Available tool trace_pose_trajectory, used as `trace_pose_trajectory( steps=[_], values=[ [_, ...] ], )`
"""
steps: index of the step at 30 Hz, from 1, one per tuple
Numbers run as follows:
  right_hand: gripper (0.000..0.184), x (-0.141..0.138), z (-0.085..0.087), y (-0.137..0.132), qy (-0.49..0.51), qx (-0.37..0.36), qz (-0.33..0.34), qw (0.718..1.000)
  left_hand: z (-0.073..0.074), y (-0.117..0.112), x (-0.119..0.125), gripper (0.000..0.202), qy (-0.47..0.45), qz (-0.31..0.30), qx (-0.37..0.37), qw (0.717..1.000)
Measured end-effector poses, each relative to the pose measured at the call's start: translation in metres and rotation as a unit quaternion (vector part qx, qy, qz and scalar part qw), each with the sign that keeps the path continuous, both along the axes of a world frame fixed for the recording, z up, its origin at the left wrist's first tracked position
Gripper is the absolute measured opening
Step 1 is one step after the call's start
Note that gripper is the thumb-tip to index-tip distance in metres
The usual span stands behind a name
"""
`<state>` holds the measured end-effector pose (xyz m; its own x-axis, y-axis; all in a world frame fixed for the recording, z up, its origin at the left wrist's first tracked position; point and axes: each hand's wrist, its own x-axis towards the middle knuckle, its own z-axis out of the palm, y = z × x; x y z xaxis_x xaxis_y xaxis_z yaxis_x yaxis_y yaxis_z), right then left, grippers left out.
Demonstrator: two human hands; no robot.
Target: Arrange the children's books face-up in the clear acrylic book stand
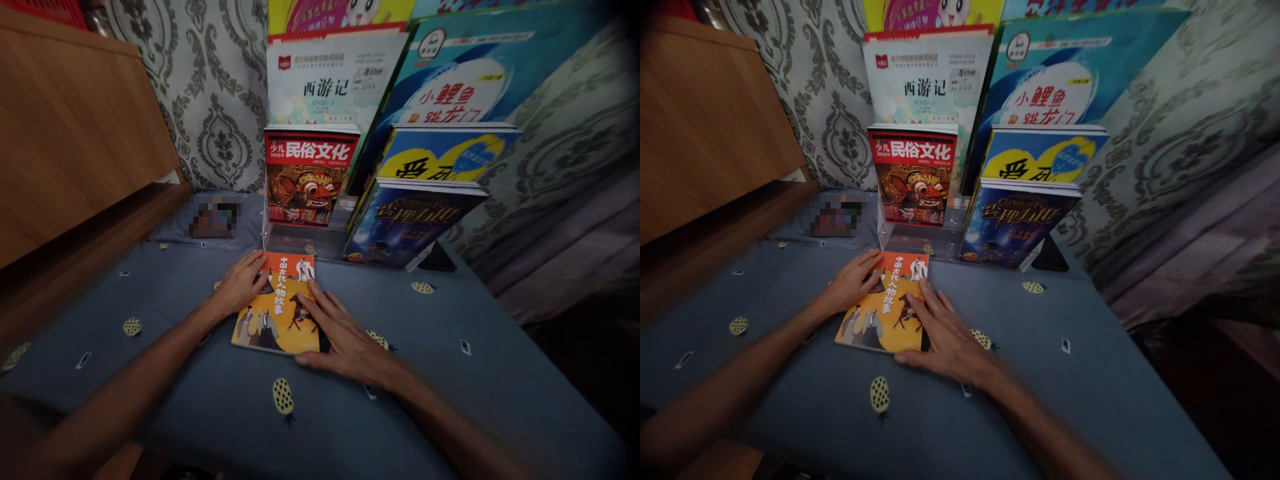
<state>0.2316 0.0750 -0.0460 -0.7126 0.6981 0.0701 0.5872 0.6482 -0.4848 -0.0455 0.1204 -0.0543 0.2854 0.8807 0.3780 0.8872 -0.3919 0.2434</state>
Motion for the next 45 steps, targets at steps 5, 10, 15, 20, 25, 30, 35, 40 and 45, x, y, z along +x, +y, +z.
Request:
trace_pose_trajectory(
  steps=[5,10,15,20,25,30,35,40,45],
  values=[
    [0.089,-0.003,0.001,0.010,0.013,-0.006,0.003,1.000,0.000,0.000,0.000,0.045,0.005,0.001,-0.005,1.000],
    [0.078,-0.017,-0.007,0.046,0.043,0.015,-0.030,0.998,-0.002,0.002,-0.002,0.044,0.002,-0.005,0.005,1.000],
    [0.074,-0.028,-0.021,0.076,0.060,0.054,-0.086,0.993,-0.002,0.002,-0.001,0.044,0.004,-0.006,0.007,1.000],
    [0.073,-0.031,-0.028,0.079,0.060,0.082,-0.117,0.988,0.001,0.001,0.000,0.045,0.008,0.001,-0.010,1.000],
    [0.071,-0.030,-0.029,0.078,0.056,0.091,-0.114,0.988,0.000,0.001,-0.001,0.045,0.014,-0.001,-0.009,1.000],
    [0.069,-0.030,-0.031,0.078,0.064,0.099,-0.114,0.986,-0.002,0.002,-0.001,0.046,0.016,0.002,-0.008,1.000],
    [0.067,-0.029,-0.031,0.079,0.064,0.100,-0.110,0.987,-0.004,0.003,-0.002,0.046,0.016,-0.001,-0.005,1.000],
    [0.064,-0.030,-0.030,0.079,0.070,0.106,-0.103,0.987,-0.006,0.003,-0.003,0.048,0.025,-0.004,-0.011,1.000],
    [0.066,-0.032,-0.027,0.077,0.058,0.098,-0.111,0.987,-0.005,0.003,-0.005,0.052,0.040,-0.020,-0.027,0.999]
  ],
)
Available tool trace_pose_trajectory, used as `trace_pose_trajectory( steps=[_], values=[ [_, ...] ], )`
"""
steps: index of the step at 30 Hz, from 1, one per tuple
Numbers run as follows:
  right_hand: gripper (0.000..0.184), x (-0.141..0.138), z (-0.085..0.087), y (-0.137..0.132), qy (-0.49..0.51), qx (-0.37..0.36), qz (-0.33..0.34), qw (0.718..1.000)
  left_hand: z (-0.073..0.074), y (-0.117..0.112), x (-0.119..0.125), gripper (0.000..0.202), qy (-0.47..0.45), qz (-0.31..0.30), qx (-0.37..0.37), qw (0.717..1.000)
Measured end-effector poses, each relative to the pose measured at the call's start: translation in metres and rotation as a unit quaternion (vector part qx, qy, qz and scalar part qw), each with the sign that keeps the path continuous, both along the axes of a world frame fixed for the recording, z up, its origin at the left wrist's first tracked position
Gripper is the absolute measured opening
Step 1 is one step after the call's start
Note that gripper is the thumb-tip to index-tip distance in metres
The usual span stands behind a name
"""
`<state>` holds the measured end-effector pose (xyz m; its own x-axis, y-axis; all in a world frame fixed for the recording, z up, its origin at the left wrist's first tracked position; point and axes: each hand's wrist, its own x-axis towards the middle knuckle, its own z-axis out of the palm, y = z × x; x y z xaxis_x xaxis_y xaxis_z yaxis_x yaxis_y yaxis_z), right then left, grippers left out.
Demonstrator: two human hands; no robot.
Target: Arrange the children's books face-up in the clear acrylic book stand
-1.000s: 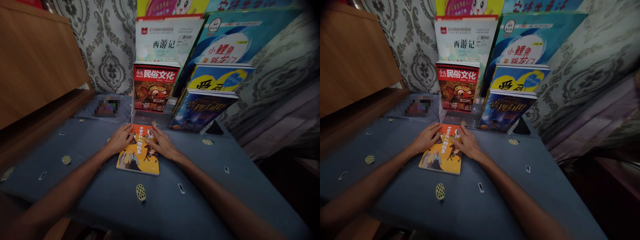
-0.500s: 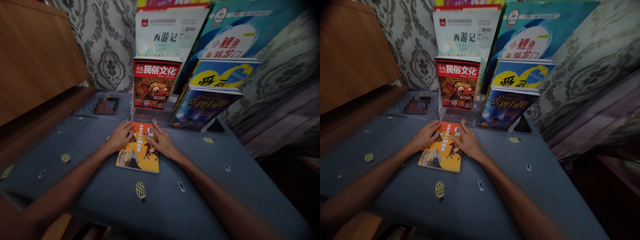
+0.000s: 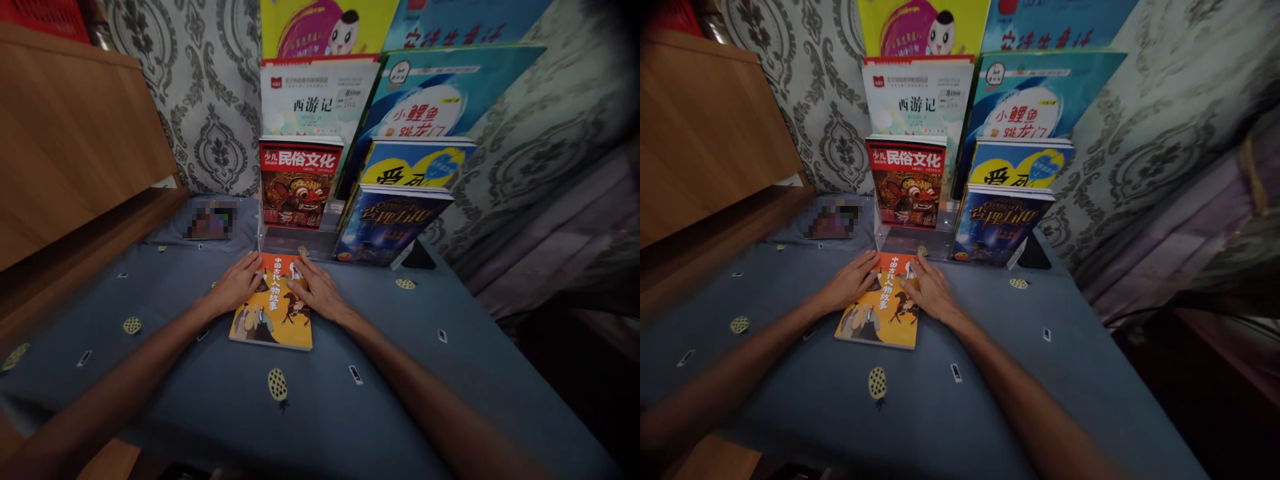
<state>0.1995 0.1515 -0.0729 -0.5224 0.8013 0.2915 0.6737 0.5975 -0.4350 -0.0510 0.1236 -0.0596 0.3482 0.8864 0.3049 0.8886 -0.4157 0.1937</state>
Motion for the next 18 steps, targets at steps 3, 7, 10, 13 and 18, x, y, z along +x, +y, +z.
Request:
trace_pose_trajectory(
  steps=[3,7,10,13,18],
  values=[
    [0.066,-0.001,0.001,-0.001,-0.004,-0.002,-0.006,1.000,0.002,-0.004,-0.003,0.050,0.010,-0.015,-0.003,1.000],
    [0.065,0.000,0.000,0.000,-0.004,-0.002,-0.007,1.000,0.005,-0.020,-0.006,0.050,0.011,-0.035,-0.006,0.999],
    [0.065,0.000,0.001,-0.001,-0.011,-0.008,-0.007,1.000,0.005,-0.032,-0.007,0.053,0.011,-0.037,-0.013,0.999],
    [0.065,-0.001,0.004,-0.002,-0.019,-0.012,-0.007,1.000,0.004,-0.038,-0.007,0.054,0.011,-0.030,-0.022,0.999],
    [0.064,-0.003,0.007,-0.003,-0.021,-0.018,-0.016,0.999,0.004,-0.037,-0.007,0.053,0.018,-0.026,-0.031,0.999]
  ],
)
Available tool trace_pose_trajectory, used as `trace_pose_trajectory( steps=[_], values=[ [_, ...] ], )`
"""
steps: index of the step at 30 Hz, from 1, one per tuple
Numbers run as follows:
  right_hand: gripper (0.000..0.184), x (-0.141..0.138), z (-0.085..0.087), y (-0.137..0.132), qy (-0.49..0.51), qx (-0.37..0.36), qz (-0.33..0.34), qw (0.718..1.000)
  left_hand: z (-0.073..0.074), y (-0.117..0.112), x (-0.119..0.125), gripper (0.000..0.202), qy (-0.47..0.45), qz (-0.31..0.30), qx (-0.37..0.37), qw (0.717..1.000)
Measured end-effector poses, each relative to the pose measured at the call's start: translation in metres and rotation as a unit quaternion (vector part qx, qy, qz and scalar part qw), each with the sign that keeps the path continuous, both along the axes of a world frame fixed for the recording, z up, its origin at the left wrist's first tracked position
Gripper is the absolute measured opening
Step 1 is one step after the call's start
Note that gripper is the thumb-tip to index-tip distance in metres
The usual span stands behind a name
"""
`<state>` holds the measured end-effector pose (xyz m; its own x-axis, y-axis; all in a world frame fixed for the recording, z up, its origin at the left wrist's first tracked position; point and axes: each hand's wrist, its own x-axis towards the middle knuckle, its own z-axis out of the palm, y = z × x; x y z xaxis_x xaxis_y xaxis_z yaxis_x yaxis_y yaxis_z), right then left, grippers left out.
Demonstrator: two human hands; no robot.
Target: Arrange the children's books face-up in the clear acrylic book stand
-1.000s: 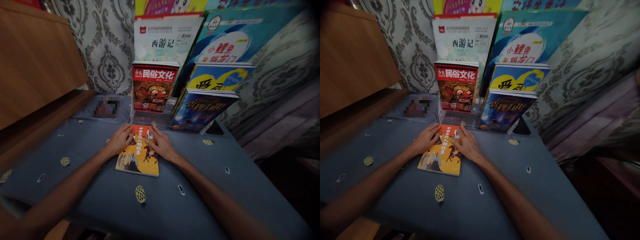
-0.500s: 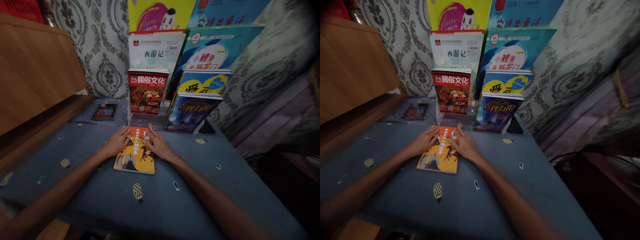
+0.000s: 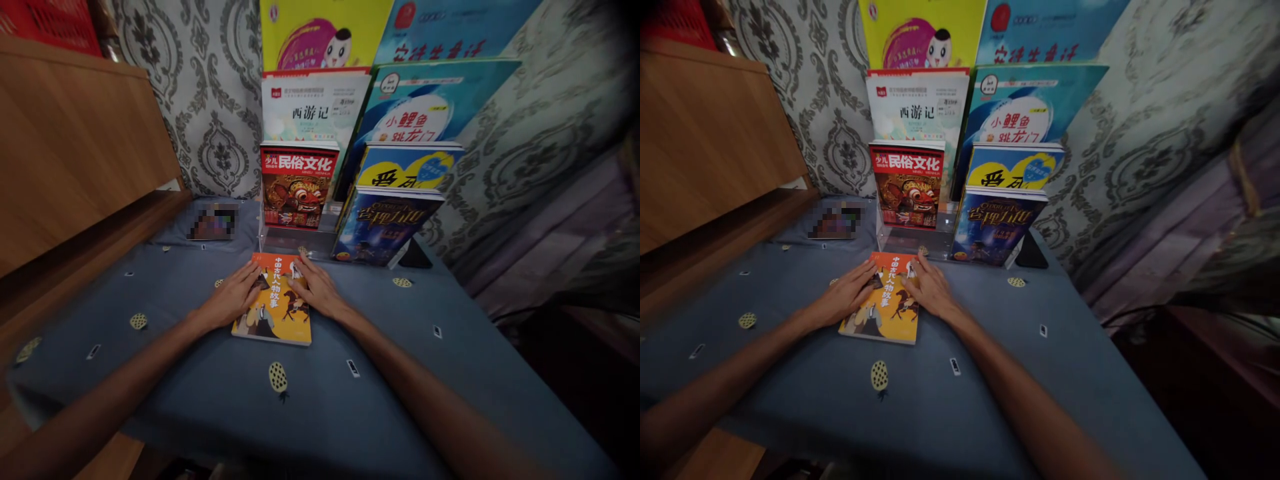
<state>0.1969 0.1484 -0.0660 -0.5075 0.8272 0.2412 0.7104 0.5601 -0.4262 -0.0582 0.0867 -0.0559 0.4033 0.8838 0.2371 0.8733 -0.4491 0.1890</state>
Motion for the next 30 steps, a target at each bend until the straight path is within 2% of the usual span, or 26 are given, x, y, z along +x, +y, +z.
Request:
trace_pose_trajectory(
  steps=[4,8,14,23,30],
  values=[
    [0.057,0.002,-0.001,-0.006,0.019,0.009,0.002,1.000,0.004,-0.001,0.000,0.052,0.010,-0.005,0.005,1.000],
    [0.054,0.007,-0.003,-0.025,0.048,0.017,-0.001,0.999,0.012,0.001,0.001,0.045,0.019,-0.019,0.038,0.999],
    [0.050,0.010,0.002,-0.048,0.072,0.028,-0.016,0.997,0.020,0.020,0.014,0.039,0.027,-0.045,0.063,0.997],
    [0.049,0.010,0.003,-0.046,0.092,0.014,-0.025,0.995,0.026,0.055,0.057,0.040,0.032,-0.117,0.037,0.992],
    [0.051,0.011,-0.001,-0.044,0.099,0.021,-0.011,0.995,0.030,0.069,0.076,0.045,0.047,-0.130,0.003,0.990]
  ],
)
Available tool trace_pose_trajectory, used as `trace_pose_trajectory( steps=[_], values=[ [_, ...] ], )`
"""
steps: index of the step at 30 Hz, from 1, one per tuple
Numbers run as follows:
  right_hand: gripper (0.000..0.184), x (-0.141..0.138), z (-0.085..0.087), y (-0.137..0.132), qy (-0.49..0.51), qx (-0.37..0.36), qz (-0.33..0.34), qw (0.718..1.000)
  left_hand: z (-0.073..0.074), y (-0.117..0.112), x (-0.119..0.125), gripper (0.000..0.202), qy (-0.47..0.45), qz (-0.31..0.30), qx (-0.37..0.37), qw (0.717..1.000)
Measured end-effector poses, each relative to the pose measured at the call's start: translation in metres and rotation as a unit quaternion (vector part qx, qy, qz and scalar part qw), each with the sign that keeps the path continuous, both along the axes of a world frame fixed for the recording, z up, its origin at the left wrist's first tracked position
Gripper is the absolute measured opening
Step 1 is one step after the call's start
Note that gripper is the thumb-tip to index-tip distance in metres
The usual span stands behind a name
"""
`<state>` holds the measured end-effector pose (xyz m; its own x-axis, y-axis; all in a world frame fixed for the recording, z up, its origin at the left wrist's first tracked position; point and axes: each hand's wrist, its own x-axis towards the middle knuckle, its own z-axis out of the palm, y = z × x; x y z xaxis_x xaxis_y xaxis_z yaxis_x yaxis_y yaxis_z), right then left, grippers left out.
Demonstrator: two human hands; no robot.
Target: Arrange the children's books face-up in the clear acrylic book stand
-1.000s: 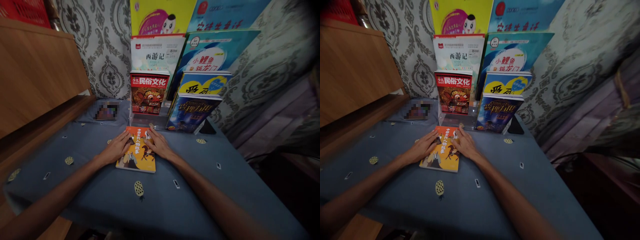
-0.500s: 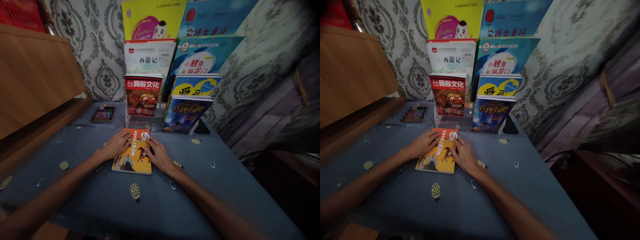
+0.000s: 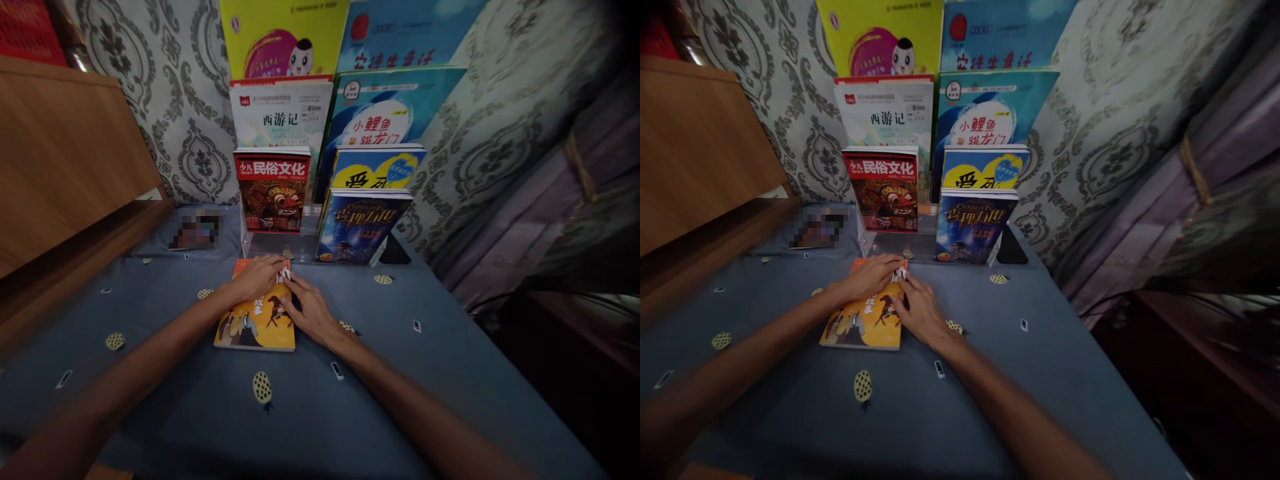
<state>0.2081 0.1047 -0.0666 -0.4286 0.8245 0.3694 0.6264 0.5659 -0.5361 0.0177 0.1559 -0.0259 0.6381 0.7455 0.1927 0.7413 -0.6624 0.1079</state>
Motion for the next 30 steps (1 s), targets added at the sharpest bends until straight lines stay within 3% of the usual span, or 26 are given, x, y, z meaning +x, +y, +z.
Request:
trace_pose_trajectory(
  steps=[13,20,30],
  values=[
    [0.044,0.003,0.006,0.001,0.041,-0.017,0.001,0.999,-0.008,0.002,-0.002,0.044,-0.059,-0.022,0.016,0.998],
    [0.053,0.008,0.002,0.004,0.085,-0.023,0.004,0.996,-0.006,0.000,-0.004,0.045,-0.072,-0.054,0.018,0.996],
    [0.057,0.010,-0.002,0.009,0.124,-0.053,0.018,0.991,-0.003,-0.029,-0.008,0.042,-0.060,-0.087,-0.013,0.994]
  ],
)
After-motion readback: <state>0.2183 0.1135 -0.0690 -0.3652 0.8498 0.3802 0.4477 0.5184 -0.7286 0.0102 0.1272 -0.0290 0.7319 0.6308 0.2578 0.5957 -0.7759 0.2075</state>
